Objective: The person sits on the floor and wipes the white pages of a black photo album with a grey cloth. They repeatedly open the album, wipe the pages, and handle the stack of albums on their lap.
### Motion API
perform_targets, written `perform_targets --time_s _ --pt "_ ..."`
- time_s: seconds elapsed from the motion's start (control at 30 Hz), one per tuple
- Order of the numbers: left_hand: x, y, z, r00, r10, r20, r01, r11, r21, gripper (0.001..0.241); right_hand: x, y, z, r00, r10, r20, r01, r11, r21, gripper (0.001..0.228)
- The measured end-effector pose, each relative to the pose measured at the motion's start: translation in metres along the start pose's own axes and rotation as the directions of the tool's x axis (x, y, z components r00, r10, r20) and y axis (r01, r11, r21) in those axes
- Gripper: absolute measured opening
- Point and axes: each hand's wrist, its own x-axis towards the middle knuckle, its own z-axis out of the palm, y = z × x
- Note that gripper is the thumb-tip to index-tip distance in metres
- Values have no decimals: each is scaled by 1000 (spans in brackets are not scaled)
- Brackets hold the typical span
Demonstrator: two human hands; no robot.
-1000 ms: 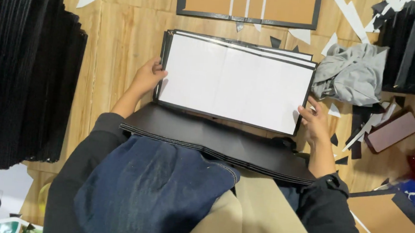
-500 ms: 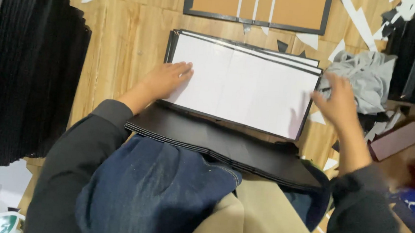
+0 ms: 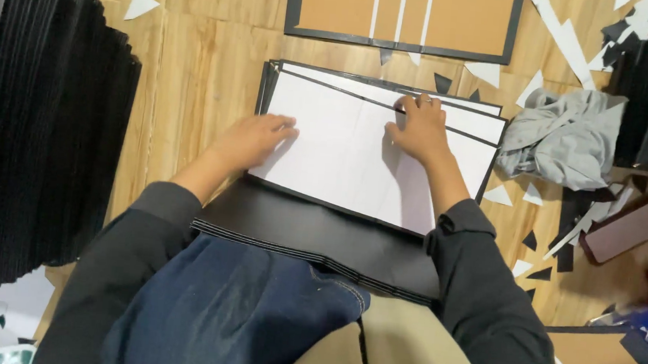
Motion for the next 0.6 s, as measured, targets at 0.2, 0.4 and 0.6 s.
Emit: perform_targets --time_s 0.2,0.4,0.6 --pt "32 -15 -29 945 -199 -258 180 979 -97 60 -12 -25 -36 1000 19 -14 -19 999 45 31" --pt "48 -9 -22 974 -195 -118 197 980 1 77 -22 -39 -65 1000 14 -2 -14 999 53 29" --pt "47 12 -81 963 -203 -179 171 969 -180 56 -39 -36 -125 985 -69 158 -12 887 463 16"
